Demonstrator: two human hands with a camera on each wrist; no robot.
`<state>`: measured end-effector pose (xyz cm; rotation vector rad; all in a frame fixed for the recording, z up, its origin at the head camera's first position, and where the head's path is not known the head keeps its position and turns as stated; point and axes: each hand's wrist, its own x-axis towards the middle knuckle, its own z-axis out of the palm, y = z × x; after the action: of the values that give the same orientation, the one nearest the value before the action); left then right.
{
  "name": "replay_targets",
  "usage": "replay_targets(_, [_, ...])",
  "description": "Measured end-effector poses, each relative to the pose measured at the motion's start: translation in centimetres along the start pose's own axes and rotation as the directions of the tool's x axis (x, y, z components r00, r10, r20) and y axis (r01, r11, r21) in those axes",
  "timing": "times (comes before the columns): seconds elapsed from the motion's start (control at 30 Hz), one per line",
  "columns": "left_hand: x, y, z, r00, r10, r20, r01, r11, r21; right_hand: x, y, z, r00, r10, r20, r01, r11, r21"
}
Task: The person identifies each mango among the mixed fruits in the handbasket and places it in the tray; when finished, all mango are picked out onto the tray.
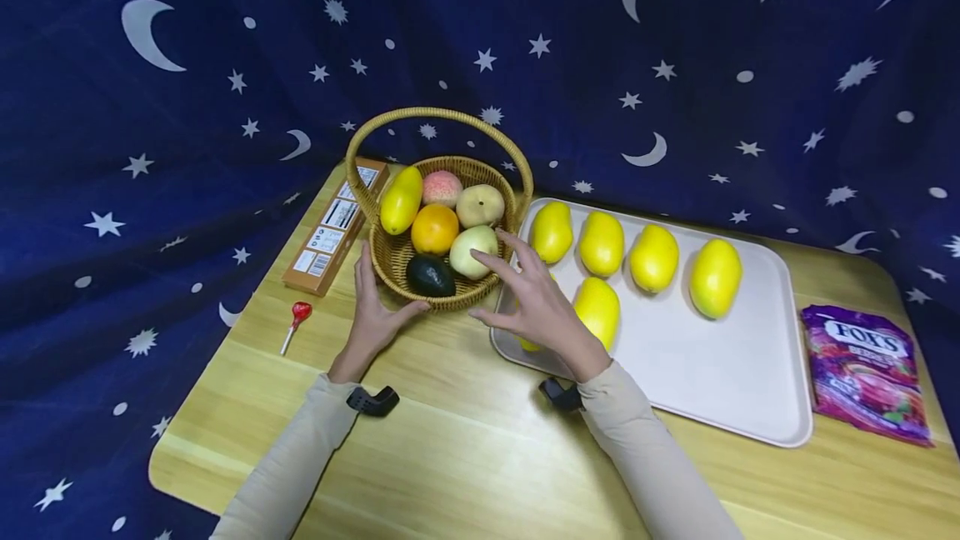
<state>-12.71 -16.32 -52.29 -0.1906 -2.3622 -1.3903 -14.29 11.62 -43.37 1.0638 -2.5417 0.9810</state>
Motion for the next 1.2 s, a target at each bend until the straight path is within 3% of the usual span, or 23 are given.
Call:
replay_targets(0.2, [0.1, 0.1, 0.1, 1.0, 0.011, 0.002, -0.011, 1.0, 0.001, 4.6, -0.4, 1.0, 0.997, 0.046, 0.056, -0.05, 0.996, 0.07])
replay_targets(0.47, [0.2, 0.1, 0.0, 1.0, 0.013, 0.012, -0.013, 1.0, 0.009, 9.5, -0.2, 2.4, 0.975, 0.148, 0.167, -0.173, 0.974, 0.144])
replay_targets(0.67, [0.1, -0.1, 0.1, 1.0, 0.005, 0.005, -0.005, 1.0, 0.007, 12.9, 0.4, 3.9, 0.962, 0.168, 0.215, -0.204, 0.966, 0.158])
replay_targets(0.93, [0.1, 0.0, 0.2, 1.0, 0.004, 0.017, -0.004, 1.0, 0.008, 15.2, 0.5, 5.5, 0.924, 0.242, 0.296, -0.263, 0.964, 0.033])
replay_targets(1.2, [0.3, -0.1, 0.1, 1.0, -0.006, 0.015, 0.006, 1.0, 0.019, 16.6, 0.1, 5.5, 0.893, 0.217, 0.394, -0.229, 0.973, -0.017])
